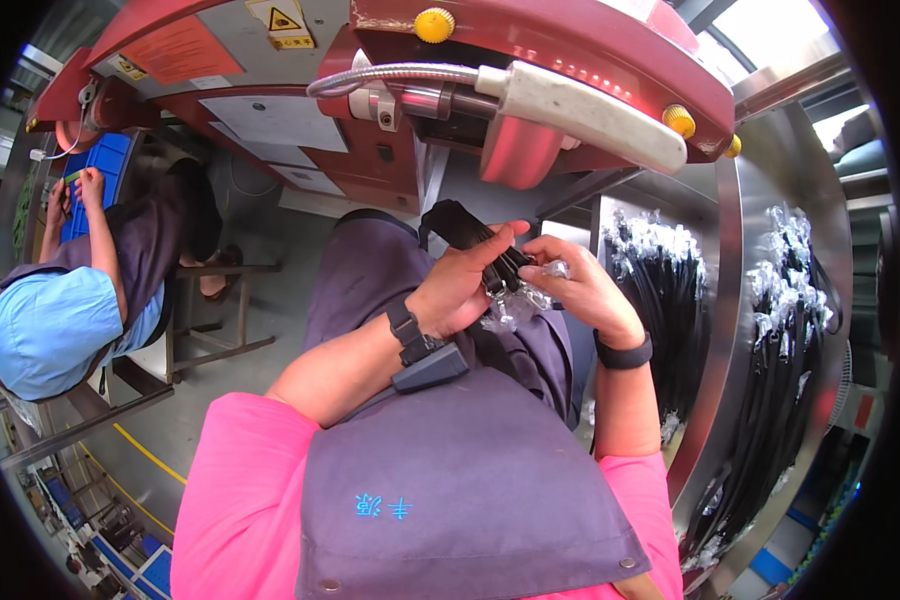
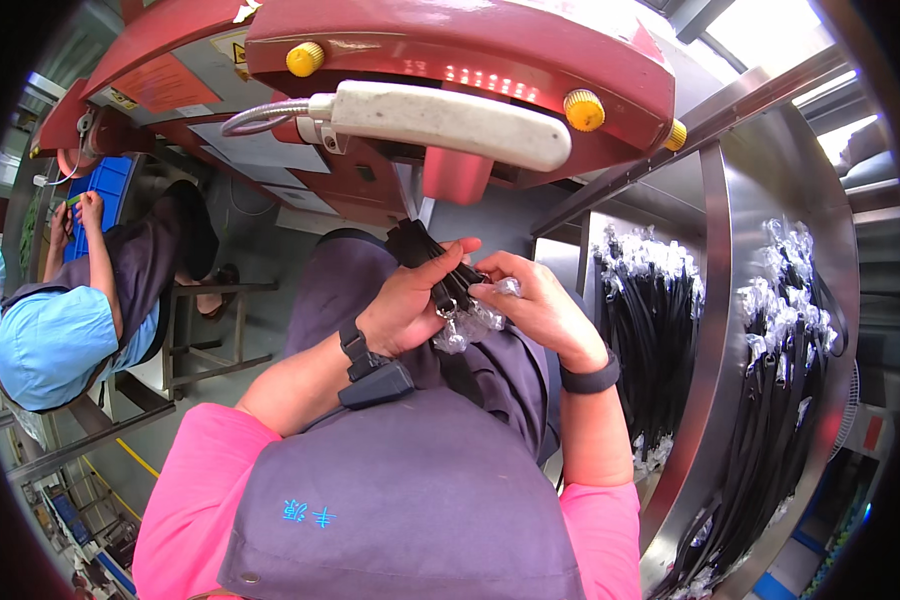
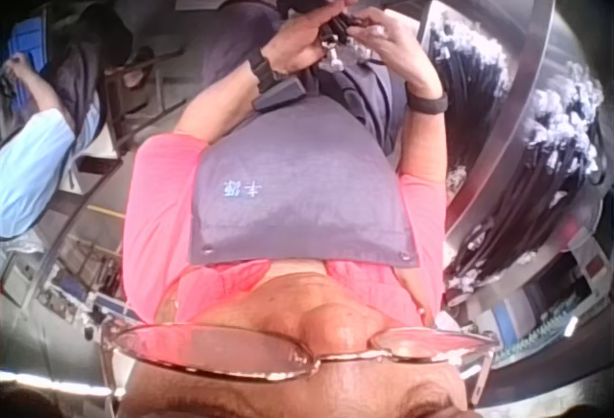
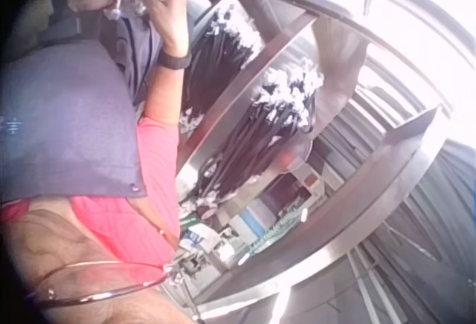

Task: Assembling small plastic components onto black straps at a workshop station.

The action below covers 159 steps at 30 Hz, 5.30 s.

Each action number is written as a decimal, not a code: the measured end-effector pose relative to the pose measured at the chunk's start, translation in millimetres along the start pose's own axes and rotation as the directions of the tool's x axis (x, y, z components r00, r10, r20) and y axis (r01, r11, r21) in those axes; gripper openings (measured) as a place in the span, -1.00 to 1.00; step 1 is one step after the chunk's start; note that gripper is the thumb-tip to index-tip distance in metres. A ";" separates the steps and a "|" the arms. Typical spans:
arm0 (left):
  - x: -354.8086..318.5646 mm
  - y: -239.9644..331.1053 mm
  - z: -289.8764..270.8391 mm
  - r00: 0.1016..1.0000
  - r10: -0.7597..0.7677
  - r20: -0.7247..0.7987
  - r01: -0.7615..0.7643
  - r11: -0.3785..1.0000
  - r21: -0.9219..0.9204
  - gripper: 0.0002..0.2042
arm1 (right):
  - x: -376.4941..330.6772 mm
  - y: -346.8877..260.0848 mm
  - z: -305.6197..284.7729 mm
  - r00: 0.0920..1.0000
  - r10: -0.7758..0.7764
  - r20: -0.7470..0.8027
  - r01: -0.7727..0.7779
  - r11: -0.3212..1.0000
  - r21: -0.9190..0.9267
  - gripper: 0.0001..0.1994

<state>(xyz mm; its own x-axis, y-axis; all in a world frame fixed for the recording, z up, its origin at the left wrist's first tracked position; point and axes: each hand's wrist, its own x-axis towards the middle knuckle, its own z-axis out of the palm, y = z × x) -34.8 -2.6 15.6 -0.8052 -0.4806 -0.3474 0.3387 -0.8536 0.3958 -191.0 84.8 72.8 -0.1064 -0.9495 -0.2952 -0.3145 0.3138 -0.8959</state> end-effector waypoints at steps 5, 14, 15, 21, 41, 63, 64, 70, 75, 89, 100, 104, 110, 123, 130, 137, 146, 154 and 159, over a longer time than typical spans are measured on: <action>2.5 -2.6 -1.1 0.988 0.147 -0.046 -0.141 0.984 0.105 -0.79 | 3.8 0.1 2.1 0.978 -0.115 -0.172 0.061 0.955 -0.291 -0.82; 2.1 7.5 4.7 0.973 0.232 -0.009 -0.231 0.969 0.090 -0.85 | 13.7 8.6 14.0 0.839 -0.284 -0.464 0.310 0.950 -0.022 -0.88; 1.5 8.6 6.0 0.975 0.224 -0.012 -0.222 0.971 0.085 -0.86 | 14.9 6.8 15.3 0.849 -0.224 -0.478 0.299 0.950 0.086 -0.88; 3.9 13.6 16.7 0.981 0.189 -0.039 -0.188 0.982 0.021 -0.85 | 23.5 -1.7 15.3 0.873 -0.003 -0.487 0.235 0.878 0.417 -0.91; 6.8 17.8 19.8 0.989 0.116 -0.089 -0.119 0.992 -0.030 -0.81 | 41.7 -3.9 8.3 0.894 0.130 -0.430 0.143 0.825 0.547 -0.89; 11.1 0.2 3.7 0.992 -0.125 0.014 0.125 0.980 -0.153 -0.74 | 6.1 -7.3 -14.1 0.690 -0.719 -0.079 0.496 0.549 -0.672 -0.66; 9.6 2.1 1.7 0.988 -0.151 0.024 0.153 0.981 -0.117 -0.75 | 1.9 -12.3 -12.1 0.704 -0.709 -0.036 0.490 0.522 -0.698 -0.68; 5.9 7.7 2.3 0.996 -0.075 -0.049 0.076 0.997 0.022 -0.81 | -12.6 -9.1 -7.6 0.806 -0.550 -0.218 0.320 0.715 -0.621 -0.75; 5.5 3.3 6.0 0.997 0.071 -0.028 -0.070 0.997 0.043 -0.82 | -3.7 -0.3 -5.5 0.823 -0.414 -0.388 0.217 0.862 -0.459 -0.84; 5.8 12.1 14.5 0.992 0.053 -0.113 -0.065 0.992 -0.109 -0.86 | 29.3 -7.7 17.9 0.844 0.009 -0.536 0.272 0.854 0.444 -0.94; 8.6 13.0 15.8 0.991 0.031 -0.130 -0.051 0.986 -0.157 -0.84 | 36.0 -9.1 12.0 0.861 0.059 -0.506 0.207 0.867 0.454 -0.92; 8.8 13.7 14.7 0.991 0.039 -0.127 -0.060 0.984 -0.168 -0.83 | 39.3 -5.0 11.3 0.863 0.070 -0.501 0.196 0.866 0.459 -0.91; 10.2 13.2 14.1 0.987 0.040 -0.154 -0.068 0.981 -0.181 -0.85 | 41.8 -6.1 11.9 0.858 0.108 -0.503 0.172 0.861 0.478 -0.91; 12.7 13.1 19.7 0.991 0.017 -0.131 -0.040 0.984 -0.175 -0.83 | 42.3 -0.6 9.6 0.846 0.104 -0.524 0.223 0.823 0.522 -0.91; 15.3 3.3 27.8 0.998 0.033 -0.056 -0.041 0.988 -0.149 -0.86 | 33.5 11.9 9.2 0.791 -0.035 -0.610 0.431 0.741 0.515 -0.94; 3.7 -4.6 28.8 0.996 0.070 0.062 -0.071 0.997 0.012 -0.81 | 8.9 33.2 12.8 0.809 -0.129 -0.573 0.534 0.570 0.624 -0.92; -5.0 -15.9 33.2 0.991 -0.128 0.040 0.131 0.988 -0.082 -0.83 | 5.3 17.9 29.8 0.779 0.104 -0.618 0.558 0.334 0.759 -0.84; -0.8 -14.5 9.9 0.958 -0.257 0.125 0.252 0.966 0.048 -0.77 | 4.4 9.2 14.0 0.855 -0.192 -0.481 0.518 0.301 0.801 -0.85; -1.7 -4.1 1.5 0.968 -0.250 0.021 0.250 0.968 0.002 -0.73 | -8.6 9.6 -15.5 0.842 0.036 -0.538 0.311 0.783 0.539 -0.76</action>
<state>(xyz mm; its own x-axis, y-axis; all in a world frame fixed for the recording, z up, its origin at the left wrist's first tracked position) -35.6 2.1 15.8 -0.8742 -0.2476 -0.4178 0.1255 -0.9462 0.2982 -207.7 96.0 71.8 -0.6084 -0.7870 -0.1022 0.2288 -0.0506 -0.9721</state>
